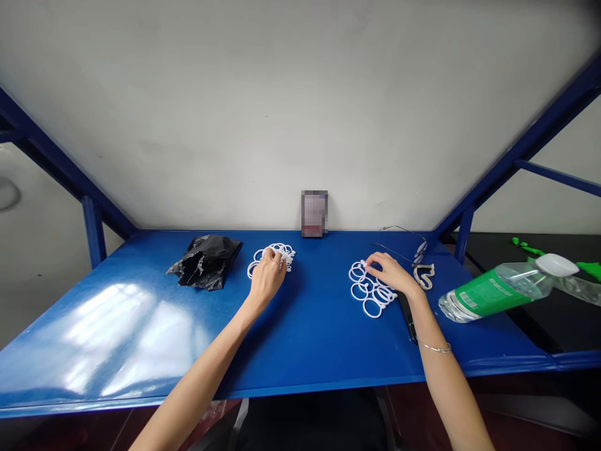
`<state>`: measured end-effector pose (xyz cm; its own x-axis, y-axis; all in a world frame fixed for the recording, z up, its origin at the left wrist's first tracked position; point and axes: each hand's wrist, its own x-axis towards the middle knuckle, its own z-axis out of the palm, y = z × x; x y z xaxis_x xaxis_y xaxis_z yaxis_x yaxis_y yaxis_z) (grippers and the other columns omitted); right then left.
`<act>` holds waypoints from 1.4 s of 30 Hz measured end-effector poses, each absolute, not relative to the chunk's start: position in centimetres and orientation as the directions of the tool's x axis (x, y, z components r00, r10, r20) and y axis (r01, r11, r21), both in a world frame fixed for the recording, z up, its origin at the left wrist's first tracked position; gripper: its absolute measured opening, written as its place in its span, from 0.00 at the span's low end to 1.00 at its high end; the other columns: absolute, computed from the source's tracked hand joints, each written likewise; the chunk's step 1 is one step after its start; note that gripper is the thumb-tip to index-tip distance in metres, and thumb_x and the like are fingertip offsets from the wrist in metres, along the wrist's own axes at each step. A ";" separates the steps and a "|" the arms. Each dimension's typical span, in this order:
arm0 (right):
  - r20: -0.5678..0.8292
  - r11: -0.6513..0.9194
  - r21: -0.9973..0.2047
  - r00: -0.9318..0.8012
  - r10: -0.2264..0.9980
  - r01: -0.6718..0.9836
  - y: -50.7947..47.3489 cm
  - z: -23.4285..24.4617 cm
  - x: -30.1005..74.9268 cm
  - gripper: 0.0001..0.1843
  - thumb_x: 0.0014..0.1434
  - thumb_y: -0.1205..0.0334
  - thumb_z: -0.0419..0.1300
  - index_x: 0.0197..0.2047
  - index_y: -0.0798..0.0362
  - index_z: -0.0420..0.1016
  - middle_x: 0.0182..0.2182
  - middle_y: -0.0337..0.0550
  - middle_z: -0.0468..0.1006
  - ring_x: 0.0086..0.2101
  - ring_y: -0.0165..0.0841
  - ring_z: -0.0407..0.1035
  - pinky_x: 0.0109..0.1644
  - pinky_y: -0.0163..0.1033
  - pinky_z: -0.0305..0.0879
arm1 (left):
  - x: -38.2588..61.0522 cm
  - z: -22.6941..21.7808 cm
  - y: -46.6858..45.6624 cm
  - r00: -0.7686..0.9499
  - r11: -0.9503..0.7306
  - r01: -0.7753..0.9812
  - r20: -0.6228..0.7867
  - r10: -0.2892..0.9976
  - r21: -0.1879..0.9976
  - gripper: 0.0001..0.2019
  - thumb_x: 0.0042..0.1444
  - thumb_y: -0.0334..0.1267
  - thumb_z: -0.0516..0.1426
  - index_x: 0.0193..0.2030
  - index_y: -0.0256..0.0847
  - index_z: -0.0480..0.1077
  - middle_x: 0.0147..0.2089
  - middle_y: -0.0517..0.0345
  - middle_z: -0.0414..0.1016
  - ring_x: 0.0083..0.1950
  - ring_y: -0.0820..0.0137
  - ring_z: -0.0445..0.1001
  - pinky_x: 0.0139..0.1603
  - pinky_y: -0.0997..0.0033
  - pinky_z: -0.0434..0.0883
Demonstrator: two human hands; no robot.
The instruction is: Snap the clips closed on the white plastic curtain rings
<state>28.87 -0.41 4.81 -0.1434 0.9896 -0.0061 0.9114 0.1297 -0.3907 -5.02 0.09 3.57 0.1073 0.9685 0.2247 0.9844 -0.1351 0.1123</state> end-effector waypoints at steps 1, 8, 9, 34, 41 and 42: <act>0.002 0.171 -0.460 -0.191 0.982 0.871 -0.5 4.9 28.5 0.11 0.61 0.54 0.52 0.37 0.49 0.72 0.44 0.45 0.76 0.50 0.44 0.65 0.54 0.51 0.59 | -5.0 3.5 0.1 0.109 -0.140 0.983 0.240 0.965 0.118 0.14 0.67 0.38 0.46 0.47 0.36 0.71 0.48 0.47 0.70 0.38 0.66 0.74 0.29 0.72 0.64; -0.041 0.186 -0.791 -0.354 0.934 0.583 -1.7 5.7 24.2 0.14 0.60 0.48 0.56 0.40 0.49 0.72 0.40 0.42 0.77 0.42 0.38 0.70 0.48 0.45 0.64 | -4.5 2.6 -0.3 0.168 -0.338 0.857 0.410 0.897 0.388 0.11 0.65 0.38 0.50 0.48 0.39 0.70 0.49 0.49 0.71 0.37 0.69 0.72 0.33 0.71 0.67; -0.034 0.190 -0.822 -0.380 0.924 0.536 -1.8 5.6 23.5 0.14 0.60 0.48 0.56 0.40 0.50 0.73 0.39 0.42 0.77 0.42 0.38 0.70 0.48 0.44 0.64 | -4.2 2.5 -0.5 0.207 -0.407 0.780 0.418 0.884 0.476 0.11 0.64 0.39 0.51 0.48 0.40 0.70 0.49 0.50 0.70 0.35 0.71 0.71 0.34 0.72 0.68; -0.161 -0.365 -0.862 -0.492 0.855 -0.352 -2.3 0.2 15.9 0.18 0.50 0.51 0.69 0.29 0.53 0.68 0.18 0.29 0.57 0.23 0.25 0.55 0.32 0.35 0.53 | -1.1 0.3 -1.9 0.639 0.359 -0.262 -0.118 0.760 0.896 0.23 0.49 0.55 0.64 0.28 0.37 0.60 0.18 0.70 0.52 0.18 0.84 0.47 0.21 0.78 0.43; -0.179 -0.439 -0.788 -0.520 0.835 -0.433 -2.5 -0.2 15.7 0.14 0.47 0.57 0.69 0.27 0.52 0.68 0.18 0.29 0.52 0.21 0.24 0.46 0.28 0.36 0.49 | -0.9 -0.1 -1.9 0.662 0.392 -0.287 -0.114 0.741 0.874 0.25 0.47 0.55 0.65 0.26 0.37 0.59 0.19 0.70 0.50 0.19 0.84 0.43 0.24 0.75 0.40; -0.173 -0.435 -0.787 -0.521 0.836 -0.437 -2.5 -0.3 15.7 0.14 0.47 0.57 0.69 0.27 0.52 0.68 0.18 0.29 0.52 0.21 0.24 0.45 0.28 0.36 0.49 | -1.0 -0.1 -2.0 0.666 0.393 -0.288 -0.112 0.737 0.873 0.25 0.47 0.55 0.65 0.25 0.37 0.59 0.19 0.70 0.50 0.19 0.84 0.43 0.24 0.75 0.40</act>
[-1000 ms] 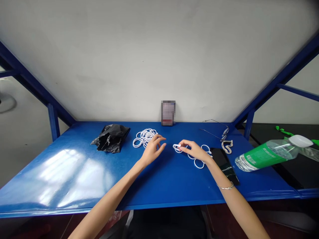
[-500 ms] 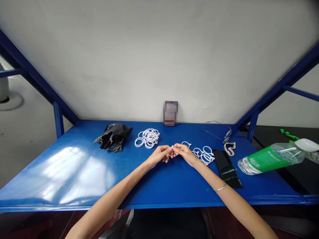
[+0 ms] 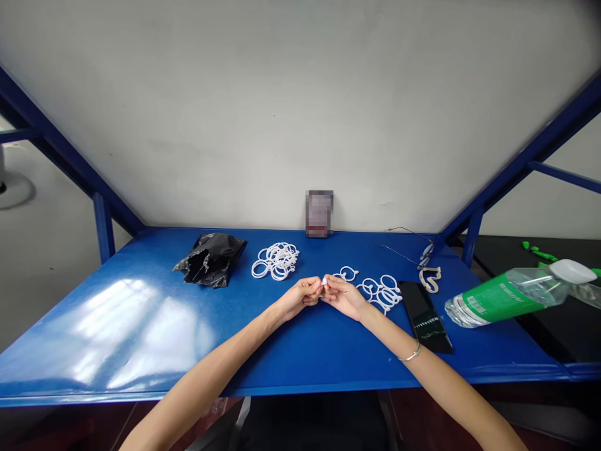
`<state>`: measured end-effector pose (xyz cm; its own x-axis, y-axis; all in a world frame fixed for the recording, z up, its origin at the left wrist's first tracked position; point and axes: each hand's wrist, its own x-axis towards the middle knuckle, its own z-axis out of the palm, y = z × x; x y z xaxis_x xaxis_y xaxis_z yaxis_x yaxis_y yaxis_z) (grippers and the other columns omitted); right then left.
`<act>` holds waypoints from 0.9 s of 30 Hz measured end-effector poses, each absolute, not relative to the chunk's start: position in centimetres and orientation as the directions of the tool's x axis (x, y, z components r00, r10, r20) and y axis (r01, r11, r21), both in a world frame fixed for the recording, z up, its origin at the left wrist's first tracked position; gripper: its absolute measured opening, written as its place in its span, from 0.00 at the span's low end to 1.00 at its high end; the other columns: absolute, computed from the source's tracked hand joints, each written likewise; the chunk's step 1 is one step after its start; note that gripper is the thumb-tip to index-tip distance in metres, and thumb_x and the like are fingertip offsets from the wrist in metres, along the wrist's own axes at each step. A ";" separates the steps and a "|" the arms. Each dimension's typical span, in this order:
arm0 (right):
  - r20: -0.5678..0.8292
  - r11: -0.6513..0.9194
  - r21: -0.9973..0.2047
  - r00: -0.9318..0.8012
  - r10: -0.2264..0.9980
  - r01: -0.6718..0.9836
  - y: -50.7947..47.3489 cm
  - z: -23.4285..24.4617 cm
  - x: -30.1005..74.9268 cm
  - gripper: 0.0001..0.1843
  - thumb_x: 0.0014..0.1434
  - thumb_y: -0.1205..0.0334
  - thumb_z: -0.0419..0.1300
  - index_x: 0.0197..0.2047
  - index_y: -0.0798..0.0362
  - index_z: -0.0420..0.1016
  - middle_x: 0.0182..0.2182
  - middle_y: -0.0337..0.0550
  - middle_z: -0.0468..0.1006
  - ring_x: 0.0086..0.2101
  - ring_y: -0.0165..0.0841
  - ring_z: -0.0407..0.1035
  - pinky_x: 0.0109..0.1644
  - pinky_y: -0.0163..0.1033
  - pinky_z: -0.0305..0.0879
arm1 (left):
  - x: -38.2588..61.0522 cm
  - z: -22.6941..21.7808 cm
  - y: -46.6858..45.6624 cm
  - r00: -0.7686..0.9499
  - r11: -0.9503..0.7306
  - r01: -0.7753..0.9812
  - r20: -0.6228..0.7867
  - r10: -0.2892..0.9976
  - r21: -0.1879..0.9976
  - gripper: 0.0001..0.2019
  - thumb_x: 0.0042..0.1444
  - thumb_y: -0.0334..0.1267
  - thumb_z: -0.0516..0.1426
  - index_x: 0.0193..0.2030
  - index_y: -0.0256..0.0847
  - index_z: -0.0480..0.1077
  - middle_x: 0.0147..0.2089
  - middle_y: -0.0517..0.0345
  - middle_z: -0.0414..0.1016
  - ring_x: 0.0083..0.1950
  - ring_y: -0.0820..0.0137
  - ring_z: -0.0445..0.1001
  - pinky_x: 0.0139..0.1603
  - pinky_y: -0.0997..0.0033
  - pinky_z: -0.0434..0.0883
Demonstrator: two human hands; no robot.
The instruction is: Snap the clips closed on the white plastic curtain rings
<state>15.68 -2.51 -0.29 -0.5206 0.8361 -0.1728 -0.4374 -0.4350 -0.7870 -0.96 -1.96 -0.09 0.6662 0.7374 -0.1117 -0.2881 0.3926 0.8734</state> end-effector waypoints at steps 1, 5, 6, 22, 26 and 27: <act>-0.164 -0.431 -0.786 -0.522 0.837 -0.443 -2.5 -0.3 15.7 0.14 0.47 0.56 0.69 0.27 0.52 0.68 0.18 0.29 0.52 0.21 0.24 0.45 0.28 0.35 0.50 | -1.0 -0.1 -2.0 0.670 0.393 -0.289 -0.108 0.734 0.873 0.25 0.48 0.56 0.64 0.25 0.37 0.59 0.19 0.70 0.50 0.20 0.84 0.43 0.24 0.74 0.40; -0.144 -0.421 -0.787 -0.530 0.835 -0.450 -2.6 -0.3 15.6 0.14 0.47 0.56 0.69 0.26 0.52 0.67 0.19 0.30 0.52 0.21 0.24 0.45 0.29 0.35 0.50 | -1.0 -0.2 -2.0 0.683 0.384 -0.302 -0.083 0.726 0.873 0.25 0.50 0.56 0.63 0.25 0.37 0.59 0.19 0.70 0.50 0.20 0.83 0.42 0.25 0.74 0.39; -0.143 -0.417 -0.791 -0.529 0.837 -0.447 -2.6 -0.2 15.6 0.15 0.47 0.56 0.69 0.26 0.52 0.67 0.19 0.30 0.52 0.21 0.24 0.44 0.29 0.35 0.49 | -1.0 -0.2 -2.0 0.687 0.383 -0.302 -0.079 0.722 0.873 0.25 0.50 0.56 0.63 0.25 0.37 0.59 0.19 0.70 0.50 0.20 0.83 0.42 0.25 0.74 0.39; 0.082 0.109 -0.985 -0.192 0.978 0.136 -2.1 2.2 18.2 0.13 0.60 0.50 0.56 0.41 0.49 0.74 0.42 0.43 0.75 0.45 0.37 0.68 0.49 0.42 0.62 | -2.8 2.3 -1.6 0.413 -0.153 0.148 0.079 0.907 0.977 0.22 0.61 0.57 0.50 0.32 0.37 0.67 0.23 0.64 0.58 0.25 0.77 0.55 0.27 0.74 0.52; 0.259 0.230 -0.682 -0.065 0.964 0.694 -1.4 2.2 20.6 0.11 0.61 0.53 0.54 0.32 0.49 0.71 0.36 0.44 0.75 0.42 0.41 0.66 0.46 0.47 0.60 | -4.2 2.9 -0.7 0.165 -0.351 0.671 0.330 0.930 0.653 0.14 0.65 0.44 0.47 0.39 0.38 0.69 0.32 0.57 0.71 0.30 0.72 0.67 0.32 0.72 0.60; 0.272 0.219 -0.572 -0.069 0.960 0.790 -1.3 2.1 21.0 0.11 0.60 0.53 0.55 0.30 0.49 0.70 0.35 0.45 0.74 0.42 0.42 0.65 0.46 0.47 0.59 | -4.5 3.0 -0.5 0.140 -0.333 0.763 0.361 0.922 0.554 0.13 0.66 0.41 0.47 0.42 0.38 0.69 0.36 0.54 0.74 0.32 0.70 0.70 0.34 0.71 0.62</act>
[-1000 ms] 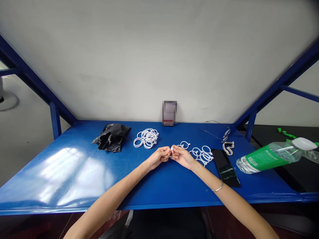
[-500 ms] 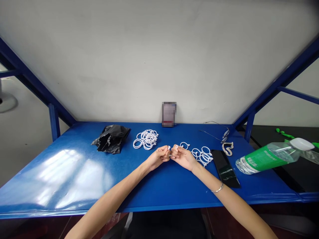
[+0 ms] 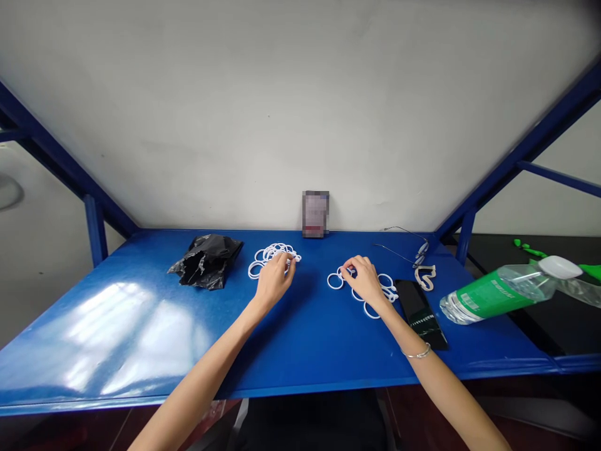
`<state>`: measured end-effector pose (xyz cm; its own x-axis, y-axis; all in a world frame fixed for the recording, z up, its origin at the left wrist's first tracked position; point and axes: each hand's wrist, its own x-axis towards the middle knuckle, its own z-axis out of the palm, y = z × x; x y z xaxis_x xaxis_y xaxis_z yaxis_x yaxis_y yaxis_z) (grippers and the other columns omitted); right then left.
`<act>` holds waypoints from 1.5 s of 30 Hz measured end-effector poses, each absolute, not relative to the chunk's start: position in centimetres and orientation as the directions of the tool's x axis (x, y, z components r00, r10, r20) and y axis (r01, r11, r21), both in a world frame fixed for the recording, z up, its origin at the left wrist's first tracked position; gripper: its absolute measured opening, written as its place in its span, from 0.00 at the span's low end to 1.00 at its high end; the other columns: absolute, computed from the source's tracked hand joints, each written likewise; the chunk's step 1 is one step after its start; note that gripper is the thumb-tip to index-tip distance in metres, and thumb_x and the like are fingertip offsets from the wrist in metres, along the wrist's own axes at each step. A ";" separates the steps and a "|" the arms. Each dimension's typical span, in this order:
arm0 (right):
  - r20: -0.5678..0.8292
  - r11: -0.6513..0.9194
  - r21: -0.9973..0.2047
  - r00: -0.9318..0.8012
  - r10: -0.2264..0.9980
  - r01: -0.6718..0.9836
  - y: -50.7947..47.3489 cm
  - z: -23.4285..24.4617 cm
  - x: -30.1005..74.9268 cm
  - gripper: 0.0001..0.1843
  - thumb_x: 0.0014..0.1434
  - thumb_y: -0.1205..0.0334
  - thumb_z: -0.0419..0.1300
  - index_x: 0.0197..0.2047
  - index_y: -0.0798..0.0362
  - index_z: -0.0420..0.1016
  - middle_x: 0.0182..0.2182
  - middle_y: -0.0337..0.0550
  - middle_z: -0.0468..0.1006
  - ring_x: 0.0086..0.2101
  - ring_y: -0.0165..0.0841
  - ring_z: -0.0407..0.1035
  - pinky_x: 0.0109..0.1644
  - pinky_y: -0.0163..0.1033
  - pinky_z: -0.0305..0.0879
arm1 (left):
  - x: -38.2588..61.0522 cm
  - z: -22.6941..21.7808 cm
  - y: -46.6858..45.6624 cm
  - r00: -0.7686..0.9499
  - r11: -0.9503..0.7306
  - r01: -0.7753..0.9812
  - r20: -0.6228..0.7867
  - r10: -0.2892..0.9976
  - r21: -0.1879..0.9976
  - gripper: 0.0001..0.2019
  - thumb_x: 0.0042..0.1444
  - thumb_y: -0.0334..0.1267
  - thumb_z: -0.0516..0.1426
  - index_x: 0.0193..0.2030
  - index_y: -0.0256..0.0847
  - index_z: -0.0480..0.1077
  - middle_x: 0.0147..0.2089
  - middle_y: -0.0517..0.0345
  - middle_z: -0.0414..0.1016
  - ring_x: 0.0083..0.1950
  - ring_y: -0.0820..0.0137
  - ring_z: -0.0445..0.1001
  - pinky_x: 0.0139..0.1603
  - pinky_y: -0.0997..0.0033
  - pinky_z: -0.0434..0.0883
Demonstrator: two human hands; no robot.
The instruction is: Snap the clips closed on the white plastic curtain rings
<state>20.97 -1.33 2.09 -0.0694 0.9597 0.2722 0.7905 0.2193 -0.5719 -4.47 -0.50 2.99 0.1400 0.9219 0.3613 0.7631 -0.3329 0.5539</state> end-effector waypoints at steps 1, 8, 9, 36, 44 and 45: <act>0.273 0.206 -0.478 -0.079 0.959 0.854 -1.3 2.0 21.2 0.11 0.59 0.53 0.57 0.29 0.49 0.69 0.35 0.46 0.74 0.42 0.43 0.64 0.45 0.48 0.58 | -4.7 3.1 -0.3 0.123 -0.298 0.835 0.372 0.920 0.463 0.12 0.66 0.40 0.46 0.44 0.38 0.69 0.40 0.51 0.74 0.35 0.68 0.72 0.34 0.70 0.63; 0.226 0.225 -0.285 -0.163 0.961 0.932 -1.6 1.1 21.4 0.10 0.57 0.59 0.58 0.26 0.50 0.68 0.35 0.45 0.73 0.41 0.43 0.63 0.43 0.47 0.55 | -5.2 3.5 0.2 0.071 -0.108 0.985 0.255 0.964 0.136 0.14 0.67 0.35 0.44 0.45 0.34 0.69 0.45 0.44 0.70 0.39 0.62 0.74 0.30 0.69 0.65; 0.220 0.228 -0.295 -0.167 0.961 0.928 -1.6 1.2 21.4 0.09 0.58 0.60 0.58 0.25 0.50 0.68 0.34 0.45 0.73 0.41 0.43 0.63 0.43 0.47 0.55 | -5.2 3.5 0.2 0.069 -0.105 0.986 0.252 0.965 0.131 0.14 0.66 0.35 0.44 0.45 0.34 0.69 0.45 0.44 0.69 0.39 0.62 0.74 0.30 0.70 0.65; 0.003 0.085 -0.977 -0.385 0.923 0.195 -3.3 1.8 17.3 0.18 0.57 0.44 0.61 0.36 0.51 0.68 0.26 0.36 0.70 0.26 0.28 0.64 0.28 0.35 0.54 | -1.7 1.7 -2.2 0.584 0.047 0.057 -0.071 0.808 0.997 0.26 0.52 0.61 0.58 0.34 0.35 0.67 0.26 0.61 0.70 0.20 0.79 0.64 0.22 0.78 0.59; -0.139 -0.232 -0.965 -0.510 0.849 -0.124 -3.3 1.6 17.0 0.23 0.53 0.43 0.65 0.25 0.54 0.67 0.21 0.32 0.59 0.22 0.23 0.45 0.26 0.35 0.37 | -1.6 1.8 -2.3 0.616 0.174 -0.086 -0.085 0.783 0.981 0.25 0.51 0.60 0.61 0.32 0.35 0.67 0.21 0.66 0.60 0.20 0.81 0.58 0.21 0.78 0.51; -0.135 -0.255 -0.952 -0.513 0.848 -0.170 -3.3 1.3 16.9 0.22 0.52 0.44 0.66 0.25 0.54 0.67 0.21 0.32 0.60 0.22 0.23 0.45 0.26 0.35 0.38 | -1.6 1.6 -2.3 0.619 0.194 -0.112 -0.084 0.781 0.975 0.24 0.50 0.59 0.62 0.32 0.35 0.67 0.20 0.67 0.59 0.20 0.81 0.56 0.22 0.78 0.49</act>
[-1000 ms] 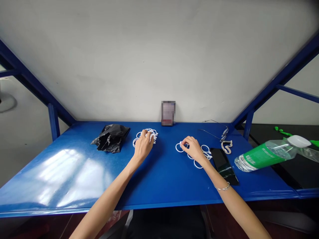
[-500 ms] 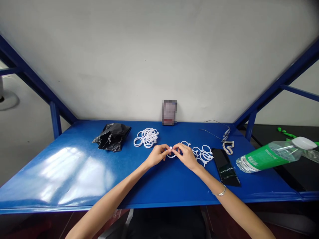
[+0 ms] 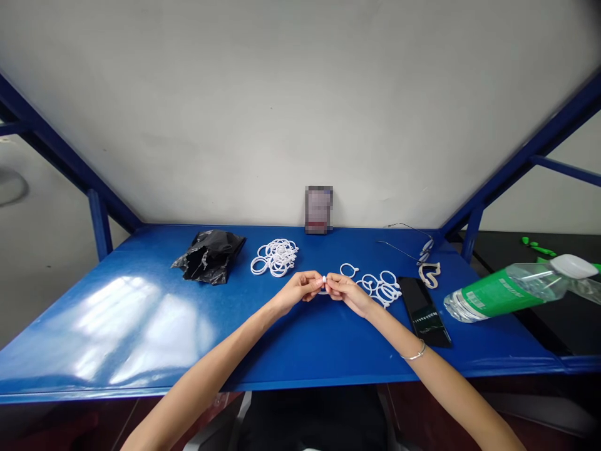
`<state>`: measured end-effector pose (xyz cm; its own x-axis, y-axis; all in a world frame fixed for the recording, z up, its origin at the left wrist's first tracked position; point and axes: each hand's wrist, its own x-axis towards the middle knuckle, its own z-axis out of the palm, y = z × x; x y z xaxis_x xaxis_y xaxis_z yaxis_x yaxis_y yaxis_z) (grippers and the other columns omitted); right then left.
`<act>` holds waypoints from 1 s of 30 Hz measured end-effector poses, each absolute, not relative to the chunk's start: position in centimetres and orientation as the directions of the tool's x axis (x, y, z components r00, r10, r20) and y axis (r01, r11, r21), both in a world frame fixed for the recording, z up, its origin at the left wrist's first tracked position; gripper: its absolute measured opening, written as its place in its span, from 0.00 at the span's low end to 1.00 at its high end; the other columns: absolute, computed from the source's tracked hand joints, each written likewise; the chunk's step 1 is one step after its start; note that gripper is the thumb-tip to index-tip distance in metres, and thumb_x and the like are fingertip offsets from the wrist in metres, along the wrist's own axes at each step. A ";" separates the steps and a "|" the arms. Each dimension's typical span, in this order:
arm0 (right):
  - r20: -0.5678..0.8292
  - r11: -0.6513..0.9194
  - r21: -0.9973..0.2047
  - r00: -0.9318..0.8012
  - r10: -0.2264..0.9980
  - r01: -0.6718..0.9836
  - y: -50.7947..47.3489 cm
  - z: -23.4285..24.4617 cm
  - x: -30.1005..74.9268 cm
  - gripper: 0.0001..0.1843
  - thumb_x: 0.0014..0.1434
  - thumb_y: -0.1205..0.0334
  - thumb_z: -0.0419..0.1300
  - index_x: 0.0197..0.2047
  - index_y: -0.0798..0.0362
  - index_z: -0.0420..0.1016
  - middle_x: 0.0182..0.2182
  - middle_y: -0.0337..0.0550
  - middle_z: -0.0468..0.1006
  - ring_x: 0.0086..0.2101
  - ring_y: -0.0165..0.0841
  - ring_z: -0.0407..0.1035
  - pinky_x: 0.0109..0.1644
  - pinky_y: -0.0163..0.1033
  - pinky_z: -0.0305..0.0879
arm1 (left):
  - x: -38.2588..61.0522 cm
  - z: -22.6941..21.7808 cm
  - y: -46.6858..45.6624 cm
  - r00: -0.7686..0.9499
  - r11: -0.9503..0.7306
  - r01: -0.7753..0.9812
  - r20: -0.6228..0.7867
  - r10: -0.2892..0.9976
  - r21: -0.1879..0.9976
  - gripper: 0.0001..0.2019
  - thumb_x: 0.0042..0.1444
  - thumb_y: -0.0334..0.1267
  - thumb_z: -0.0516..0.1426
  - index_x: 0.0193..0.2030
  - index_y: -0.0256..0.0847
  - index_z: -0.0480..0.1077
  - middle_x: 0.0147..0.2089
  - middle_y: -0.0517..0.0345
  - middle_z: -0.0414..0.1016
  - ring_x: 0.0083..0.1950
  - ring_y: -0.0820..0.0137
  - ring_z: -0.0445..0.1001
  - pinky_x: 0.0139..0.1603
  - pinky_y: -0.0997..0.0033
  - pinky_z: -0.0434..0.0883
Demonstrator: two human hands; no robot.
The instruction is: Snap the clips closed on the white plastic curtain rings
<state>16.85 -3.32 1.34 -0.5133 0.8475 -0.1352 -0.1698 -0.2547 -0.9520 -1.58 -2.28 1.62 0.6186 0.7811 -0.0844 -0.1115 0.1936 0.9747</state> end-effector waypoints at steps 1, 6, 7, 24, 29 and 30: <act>-0.133 -0.276 -0.938 -0.516 0.846 -0.211 -3.3 1.1 16.8 0.22 0.51 0.45 0.67 0.25 0.54 0.68 0.21 0.32 0.60 0.22 0.23 0.45 0.26 0.35 0.39 | -1.6 1.5 -2.2 0.622 0.213 -0.141 -0.081 0.779 0.967 0.24 0.50 0.58 0.62 0.32 0.35 0.67 0.20 0.67 0.58 0.20 0.82 0.53 0.22 0.78 0.46; -0.130 -0.350 -0.870 -0.524 0.842 -0.347 -3.3 0.6 16.4 0.22 0.48 0.49 0.72 0.22 0.54 0.67 0.22 0.34 0.63 0.25 0.25 0.51 0.30 0.34 0.46 | -1.2 1.3 -2.4 0.643 0.289 -0.272 -0.050 0.764 0.918 0.23 0.47 0.55 0.65 0.30 0.35 0.67 0.19 0.68 0.55 0.21 0.82 0.47 0.24 0.76 0.42; -0.126 -0.357 -0.861 -0.528 0.840 -0.363 -3.4 0.6 16.4 0.22 0.47 0.49 0.72 0.21 0.54 0.66 0.21 0.34 0.63 0.25 0.25 0.52 0.30 0.34 0.47 | -1.1 1.4 -2.5 0.642 0.302 -0.293 -0.047 0.765 0.907 0.23 0.47 0.54 0.66 0.29 0.35 0.66 0.19 0.68 0.56 0.21 0.82 0.47 0.24 0.76 0.43; -0.077 -0.357 -0.838 -0.559 0.826 -0.412 -3.8 1.2 16.4 0.22 0.46 0.47 0.73 0.19 0.53 0.69 0.19 0.34 0.64 0.27 0.27 0.59 0.39 0.36 0.58 | -0.5 2.5 -3.7 0.655 0.378 -0.442 0.004 0.756 0.814 0.22 0.43 0.48 0.70 0.25 0.34 0.66 0.20 0.64 0.62 0.21 0.83 0.50 0.26 0.74 0.46; -0.067 -0.360 -0.832 -0.568 0.820 -0.422 -3.9 1.2 16.3 0.23 0.44 0.46 0.73 0.19 0.54 0.70 0.19 0.34 0.66 0.28 0.28 0.62 0.39 0.36 0.58 | -0.5 2.3 -3.8 0.668 0.381 -0.447 0.018 0.744 0.809 0.22 0.42 0.49 0.70 0.24 0.34 0.66 0.19 0.66 0.59 0.21 0.82 0.50 0.26 0.74 0.46; -0.065 -0.360 -0.833 -0.571 0.819 -0.421 -3.9 1.3 16.3 0.23 0.44 0.46 0.73 0.19 0.53 0.70 0.19 0.35 0.66 0.28 0.28 0.62 0.39 0.36 0.58 | -0.5 2.3 -3.8 0.671 0.381 -0.445 0.021 0.741 0.810 0.23 0.42 0.49 0.70 0.24 0.34 0.65 0.19 0.66 0.59 0.21 0.82 0.50 0.26 0.75 0.46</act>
